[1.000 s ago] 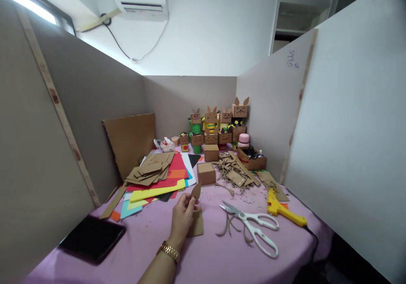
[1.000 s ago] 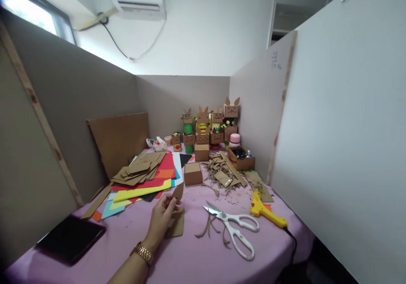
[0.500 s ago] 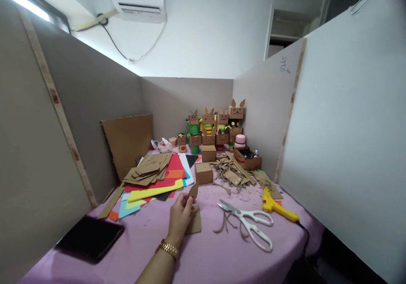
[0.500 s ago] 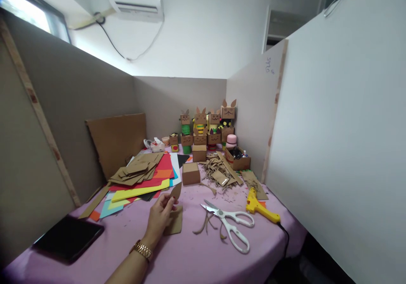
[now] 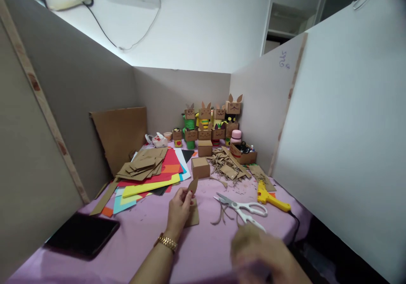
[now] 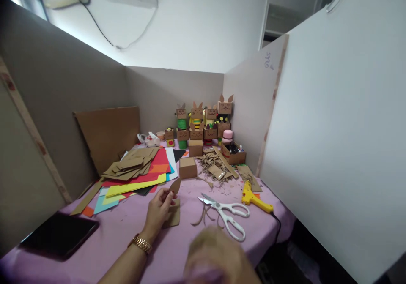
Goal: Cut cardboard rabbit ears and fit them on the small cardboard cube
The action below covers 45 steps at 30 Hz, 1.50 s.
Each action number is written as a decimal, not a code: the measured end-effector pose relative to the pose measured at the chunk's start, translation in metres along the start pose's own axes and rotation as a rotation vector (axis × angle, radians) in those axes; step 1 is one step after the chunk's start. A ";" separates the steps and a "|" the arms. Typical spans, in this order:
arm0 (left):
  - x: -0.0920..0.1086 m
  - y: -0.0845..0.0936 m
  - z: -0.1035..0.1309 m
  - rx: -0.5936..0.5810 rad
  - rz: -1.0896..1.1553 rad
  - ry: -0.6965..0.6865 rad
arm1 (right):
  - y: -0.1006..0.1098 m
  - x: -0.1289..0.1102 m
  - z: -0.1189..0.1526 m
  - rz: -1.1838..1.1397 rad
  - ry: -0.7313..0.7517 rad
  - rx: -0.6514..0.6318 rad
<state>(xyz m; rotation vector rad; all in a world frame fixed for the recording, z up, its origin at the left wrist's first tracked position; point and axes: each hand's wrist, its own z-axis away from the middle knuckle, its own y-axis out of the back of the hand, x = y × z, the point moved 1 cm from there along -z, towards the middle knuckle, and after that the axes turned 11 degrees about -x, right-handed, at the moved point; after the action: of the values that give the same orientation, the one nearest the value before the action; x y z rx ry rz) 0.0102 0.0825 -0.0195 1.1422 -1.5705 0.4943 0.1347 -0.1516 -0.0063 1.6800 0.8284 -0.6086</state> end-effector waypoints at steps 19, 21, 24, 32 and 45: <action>0.009 0.006 0.001 0.032 -0.484 -0.111 | 0.028 0.065 -0.056 0.562 -0.463 0.182; 0.009 0.005 0.001 0.007 -0.563 -0.144 | 0.030 0.067 -0.055 0.563 -0.462 0.170; 0.009 0.001 0.002 -0.102 -0.654 -0.181 | 0.031 0.071 -0.052 0.552 -0.479 0.188; 0.017 -0.022 0.012 -0.259 -0.715 -0.161 | 0.028 0.085 -0.050 0.361 -0.429 0.307; 0.046 -0.127 0.026 -0.466 -0.749 0.084 | 0.037 0.098 -0.036 -0.160 -0.347 0.611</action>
<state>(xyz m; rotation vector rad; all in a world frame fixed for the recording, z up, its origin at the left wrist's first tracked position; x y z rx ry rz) 0.1078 -0.0148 -0.0176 1.2116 -0.9976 -0.3053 0.2239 -0.1014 -0.0492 1.9720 0.5520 -1.3243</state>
